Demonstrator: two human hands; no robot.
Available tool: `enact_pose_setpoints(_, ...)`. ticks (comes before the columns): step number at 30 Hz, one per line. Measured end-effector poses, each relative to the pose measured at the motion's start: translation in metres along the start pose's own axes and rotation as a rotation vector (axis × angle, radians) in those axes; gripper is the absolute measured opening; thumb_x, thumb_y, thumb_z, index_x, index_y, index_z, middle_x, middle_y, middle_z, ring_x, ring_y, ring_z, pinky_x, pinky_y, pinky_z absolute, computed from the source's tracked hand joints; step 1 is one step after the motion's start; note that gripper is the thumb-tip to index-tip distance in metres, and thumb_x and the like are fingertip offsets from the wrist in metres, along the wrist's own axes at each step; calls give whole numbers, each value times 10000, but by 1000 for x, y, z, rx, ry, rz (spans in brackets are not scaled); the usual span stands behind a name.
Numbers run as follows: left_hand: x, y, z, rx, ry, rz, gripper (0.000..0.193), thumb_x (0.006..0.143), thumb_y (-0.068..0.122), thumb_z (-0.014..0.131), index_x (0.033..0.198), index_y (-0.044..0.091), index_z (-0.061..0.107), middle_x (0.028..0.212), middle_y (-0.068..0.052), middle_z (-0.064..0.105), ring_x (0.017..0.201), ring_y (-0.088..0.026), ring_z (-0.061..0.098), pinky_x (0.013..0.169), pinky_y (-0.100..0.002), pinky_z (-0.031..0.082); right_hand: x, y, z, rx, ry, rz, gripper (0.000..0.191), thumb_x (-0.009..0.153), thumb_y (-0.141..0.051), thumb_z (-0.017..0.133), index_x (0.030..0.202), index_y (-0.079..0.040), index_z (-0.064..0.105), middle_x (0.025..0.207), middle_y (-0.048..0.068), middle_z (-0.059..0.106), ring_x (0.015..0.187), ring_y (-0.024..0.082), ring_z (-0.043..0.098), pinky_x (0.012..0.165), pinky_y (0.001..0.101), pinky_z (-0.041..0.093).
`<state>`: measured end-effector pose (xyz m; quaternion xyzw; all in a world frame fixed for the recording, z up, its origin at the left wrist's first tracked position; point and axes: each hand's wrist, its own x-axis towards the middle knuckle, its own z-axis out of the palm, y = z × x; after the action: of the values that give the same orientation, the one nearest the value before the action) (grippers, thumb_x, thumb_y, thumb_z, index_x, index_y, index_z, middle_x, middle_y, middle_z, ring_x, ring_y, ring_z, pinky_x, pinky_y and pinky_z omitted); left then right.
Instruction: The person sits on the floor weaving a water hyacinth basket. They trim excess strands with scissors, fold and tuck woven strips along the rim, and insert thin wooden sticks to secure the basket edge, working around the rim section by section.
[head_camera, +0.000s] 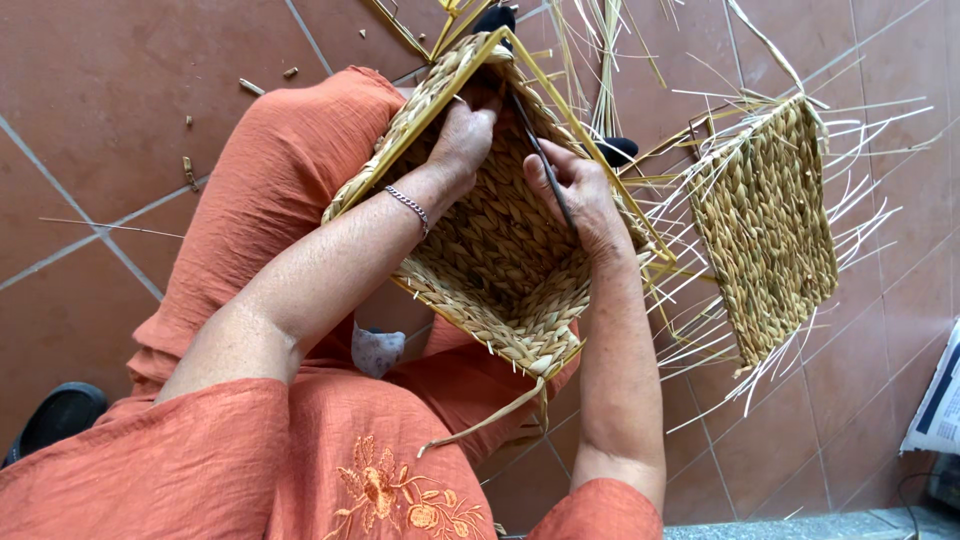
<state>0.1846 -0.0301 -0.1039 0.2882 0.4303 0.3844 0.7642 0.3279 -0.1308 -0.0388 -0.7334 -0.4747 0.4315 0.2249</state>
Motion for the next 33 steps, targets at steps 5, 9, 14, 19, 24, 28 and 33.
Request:
enact_pose_setpoints(5,3,-8,-2,-32,8,17,464,956,85,511,1415,33,548,1352,-89,646,1190,-204,609,1061,-359,480,-7,8,4,1,12,14,756,863,-563,738,1406,-48,630,848,-46,653,767,55,562,702,234,492)
enact_pose_setpoints(9,2,-7,-1,-89,-9,11,418,1019,161,569,1413,22,550,1363,-103,641,1196,-206,599,1066,-361,465,-8,3,7,-57,35,-41,714,894,-542,748,1386,-37,635,838,-68,652,765,36,551,700,224,487)
enact_pose_setpoints(14,-2,2,2,-77,-1,52,432,1032,167,549,1444,47,507,1395,-84,622,1235,-193,599,1097,-352,449,6,-5,11,-43,46,-34,604,916,-508,746,1317,-58,706,754,-63,571,697,48,466,616,246,406)
enact_pose_setpoints(19,3,-1,1,-170,2,-13,419,1039,159,534,1434,24,523,1337,-101,645,1164,-219,627,1054,-378,499,12,-3,20,7,116,-100,452,912,-359,807,1234,-47,756,736,-79,567,660,38,447,577,228,386)
enact_pose_setpoints(24,7,-9,-6,6,43,-119,443,968,53,382,1385,46,530,1241,-56,667,1133,-168,640,1023,-343,500,-1,-9,21,-115,160,-100,369,940,-295,764,1248,-92,751,757,-88,713,665,24,621,576,225,458)
enact_pose_setpoints(28,3,-13,-8,86,40,-127,324,880,67,557,1184,-6,642,1097,-143,713,1026,-249,673,939,-420,565,-60,-4,12,-83,149,-64,522,856,-266,838,1304,-47,685,730,-26,637,644,41,568,573,221,462)
enact_pose_setpoints(33,-24,3,-10,774,-89,364,300,813,153,716,1099,82,658,1142,-155,696,1068,-288,658,926,-402,542,-190,57,-2,428,530,-190,537,988,-292,767,1417,1,630,904,-3,606,707,70,495,602,204,401)
